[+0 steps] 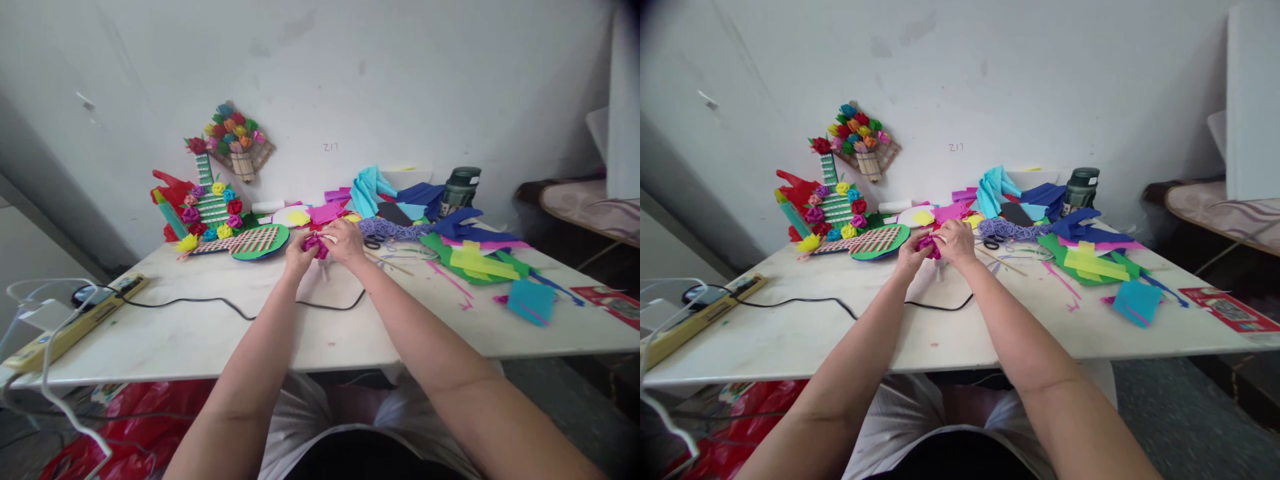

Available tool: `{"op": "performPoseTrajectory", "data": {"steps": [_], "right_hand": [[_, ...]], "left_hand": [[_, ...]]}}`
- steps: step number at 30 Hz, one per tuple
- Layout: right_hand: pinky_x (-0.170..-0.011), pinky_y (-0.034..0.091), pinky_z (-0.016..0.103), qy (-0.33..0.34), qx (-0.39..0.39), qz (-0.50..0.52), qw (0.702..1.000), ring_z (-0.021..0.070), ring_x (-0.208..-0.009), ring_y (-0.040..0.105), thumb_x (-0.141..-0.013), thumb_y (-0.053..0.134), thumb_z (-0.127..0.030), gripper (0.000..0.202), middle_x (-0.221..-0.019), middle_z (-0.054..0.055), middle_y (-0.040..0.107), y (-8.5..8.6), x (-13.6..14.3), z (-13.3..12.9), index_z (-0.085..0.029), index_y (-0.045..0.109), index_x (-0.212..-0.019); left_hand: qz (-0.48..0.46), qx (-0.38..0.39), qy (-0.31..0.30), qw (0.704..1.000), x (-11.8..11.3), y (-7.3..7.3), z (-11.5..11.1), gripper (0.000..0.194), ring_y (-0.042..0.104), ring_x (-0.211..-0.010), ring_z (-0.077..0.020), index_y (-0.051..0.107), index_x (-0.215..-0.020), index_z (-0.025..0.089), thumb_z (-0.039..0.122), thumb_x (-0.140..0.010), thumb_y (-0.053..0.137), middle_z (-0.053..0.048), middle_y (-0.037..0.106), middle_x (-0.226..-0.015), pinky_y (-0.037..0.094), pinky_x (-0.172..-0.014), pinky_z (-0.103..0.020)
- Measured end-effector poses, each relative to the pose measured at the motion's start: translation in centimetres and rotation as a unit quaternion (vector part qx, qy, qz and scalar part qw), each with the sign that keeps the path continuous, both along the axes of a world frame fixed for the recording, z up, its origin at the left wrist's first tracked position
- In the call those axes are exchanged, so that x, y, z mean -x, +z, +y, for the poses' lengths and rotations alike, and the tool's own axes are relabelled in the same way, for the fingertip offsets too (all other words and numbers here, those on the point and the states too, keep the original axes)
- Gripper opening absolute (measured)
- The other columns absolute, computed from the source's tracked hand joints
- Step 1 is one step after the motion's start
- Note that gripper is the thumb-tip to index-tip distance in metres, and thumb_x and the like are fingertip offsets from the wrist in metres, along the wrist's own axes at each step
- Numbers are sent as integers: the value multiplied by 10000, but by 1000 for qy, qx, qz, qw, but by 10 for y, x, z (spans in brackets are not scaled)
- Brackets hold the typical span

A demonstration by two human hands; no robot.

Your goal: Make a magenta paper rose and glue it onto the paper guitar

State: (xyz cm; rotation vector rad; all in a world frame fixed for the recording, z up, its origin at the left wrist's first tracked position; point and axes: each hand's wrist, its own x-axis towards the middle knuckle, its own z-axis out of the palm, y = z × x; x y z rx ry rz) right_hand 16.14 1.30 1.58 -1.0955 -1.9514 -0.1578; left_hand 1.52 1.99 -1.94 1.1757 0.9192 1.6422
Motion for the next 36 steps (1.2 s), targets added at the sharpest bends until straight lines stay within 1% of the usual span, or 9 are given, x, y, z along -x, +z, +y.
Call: {"op": "performPoseTrajectory", "data": {"steps": [4,10,15,19,25,31,36], "right_hand": [[-868,319,394,7,-21,-29,999,252,-987,518,-815,612,-234,176,-996,83,658,-2,0,0,-227,755,-918],[-864,309,407,11,-36,-66,997,259,-1010,502,-798,609,-215,175,-1091,84,647,-4,-1,0,-222,752,-900],[-863,311,418,11,-39,-85,996,262,-1003,495,-825,571,-219,187,-1142,90,634,-3,-2,-1,-204,754,-864],[-861,315,421,12,-46,-103,994,268,-1010,491,-819,570,-211,197,-1184,89,626,-3,-3,-1,-202,752,-892],[-857,322,432,11,-48,-117,992,283,-1031,486,-827,556,-207,204,-1234,89,617,-4,-3,2,-187,753,-874],[-873,328,429,19,-46,-126,991,288,-1032,484,-845,509,-187,245,-1250,91,617,-2,-3,0,-171,752,-863],[-878,329,431,22,-47,-126,991,290,-1046,484,-850,493,-185,257,-1263,100,613,-2,-2,-1,-157,748,-864]], "left_hand": [[40,-16,11,999,0,1,-2,368,590,-607,-133,678,-878,197,58,-540,729,-1,667,-716,489,-600,-235],[61,-9,5,998,0,-1,-3,338,578,-572,-132,660,-854,197,62,-551,725,10,636,-642,482,-584,-237],[76,-16,32,997,-1,-1,-3,285,590,-589,-138,646,-789,182,69,-543,734,7,628,-635,477,-602,-243],[101,-22,44,994,-1,-1,-3,258,589,-585,-133,649,-767,179,88,-545,742,12,625,-624,476,-600,-237],[97,-16,30,995,0,-3,0,220,611,-576,-147,660,-745,169,148,-558,774,4,625,-592,495,-592,-249],[93,-9,7,996,-1,-6,3,253,630,-566,-166,674,-751,161,252,-556,809,-9,637,-568,516,-559,-265],[105,-14,20,994,-1,-6,3,214,623,-522,-165,689,-727,138,244,-575,795,-26,641,-566,520,-544,-275]]}}
